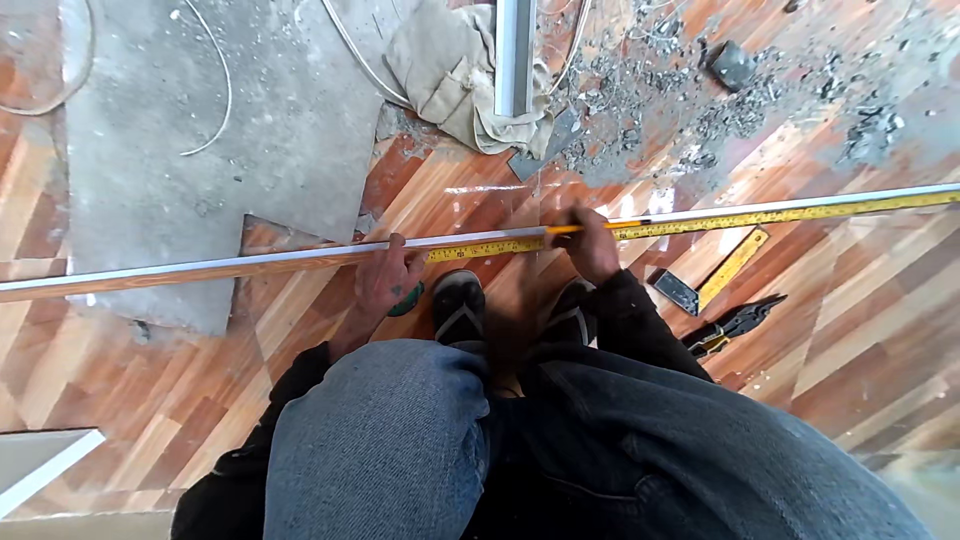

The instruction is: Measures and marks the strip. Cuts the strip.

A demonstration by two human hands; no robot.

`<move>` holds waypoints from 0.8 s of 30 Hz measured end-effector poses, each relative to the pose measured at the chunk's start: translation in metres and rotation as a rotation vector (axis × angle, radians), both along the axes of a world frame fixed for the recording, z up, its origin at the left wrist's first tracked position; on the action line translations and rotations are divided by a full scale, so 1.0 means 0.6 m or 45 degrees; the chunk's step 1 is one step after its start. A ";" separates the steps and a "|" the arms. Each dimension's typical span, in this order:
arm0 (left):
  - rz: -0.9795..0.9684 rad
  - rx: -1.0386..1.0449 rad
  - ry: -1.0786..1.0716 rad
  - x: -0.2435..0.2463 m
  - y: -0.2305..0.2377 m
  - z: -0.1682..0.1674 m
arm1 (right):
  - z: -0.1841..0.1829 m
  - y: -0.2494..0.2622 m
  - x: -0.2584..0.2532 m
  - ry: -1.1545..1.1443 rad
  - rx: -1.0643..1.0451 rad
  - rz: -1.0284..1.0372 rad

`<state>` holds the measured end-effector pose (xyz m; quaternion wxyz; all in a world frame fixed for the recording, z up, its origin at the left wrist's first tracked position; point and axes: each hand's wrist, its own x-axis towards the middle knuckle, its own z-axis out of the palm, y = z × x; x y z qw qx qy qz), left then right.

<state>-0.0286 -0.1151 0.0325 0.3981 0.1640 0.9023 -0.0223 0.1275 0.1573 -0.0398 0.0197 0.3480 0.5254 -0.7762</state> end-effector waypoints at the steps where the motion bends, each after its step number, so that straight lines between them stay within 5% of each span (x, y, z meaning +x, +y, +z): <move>1: -0.077 0.034 0.041 0.004 -0.016 -0.014 | 0.013 0.014 0.033 -0.057 -0.096 -0.029; 6: -0.467 0.634 -0.211 0.030 -0.053 -0.051 | 0.050 0.046 0.187 -0.569 -0.197 -0.081; 9: -0.592 0.857 -0.406 0.063 -0.016 -0.086 | 0.051 0.065 0.235 -0.687 0.029 -0.595; 14: -0.638 0.705 -0.627 0.090 0.068 -0.106 | 0.037 0.131 0.263 -0.429 0.142 -1.207; 18: -0.703 0.520 -0.684 0.090 0.095 -0.099 | 0.021 0.161 0.298 -0.400 0.080 -1.271; 24: -0.749 0.614 -0.617 0.090 0.079 -0.112 | 0.014 0.199 0.338 -0.348 0.024 -1.275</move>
